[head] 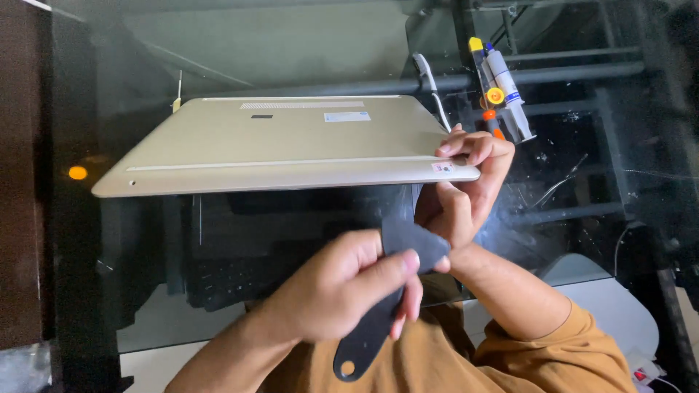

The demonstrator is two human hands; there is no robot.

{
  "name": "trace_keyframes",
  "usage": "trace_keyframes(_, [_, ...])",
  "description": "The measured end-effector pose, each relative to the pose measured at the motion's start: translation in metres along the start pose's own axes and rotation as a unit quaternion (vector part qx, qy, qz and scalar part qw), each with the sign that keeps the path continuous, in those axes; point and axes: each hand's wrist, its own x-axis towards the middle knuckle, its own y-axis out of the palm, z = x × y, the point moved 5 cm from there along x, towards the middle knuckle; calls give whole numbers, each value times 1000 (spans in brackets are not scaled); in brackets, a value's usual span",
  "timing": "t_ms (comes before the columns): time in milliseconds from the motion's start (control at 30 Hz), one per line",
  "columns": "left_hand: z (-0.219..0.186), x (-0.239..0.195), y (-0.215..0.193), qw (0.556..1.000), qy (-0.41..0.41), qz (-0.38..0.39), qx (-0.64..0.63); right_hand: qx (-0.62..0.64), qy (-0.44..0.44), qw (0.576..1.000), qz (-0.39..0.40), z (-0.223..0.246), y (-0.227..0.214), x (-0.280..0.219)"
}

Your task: The person uses a screwdriver to remove screws from the bottom of a laptop. They then use a plastic pry tool to carefully separate the bottom casing from the main body, working along the edges to release the clips.

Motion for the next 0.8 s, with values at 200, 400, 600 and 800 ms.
trace_keyframes(200, [-64,-49,-12,692,318,-182,622,41,-5,999,0,-10,-8,-2])
trace_keyframes(400, [-73,-24,-24,462,353,-246,776,45,1,999,-9,-7,-5,1])
trace_keyframes(600, [-74,-1,-22,480,396,-202,756,42,7,999,-1,-6,-5,3])
trace_keyframes(800, [-70,8,-12,381,392,-168,820,27,7,1000,3,-3,-2,6])
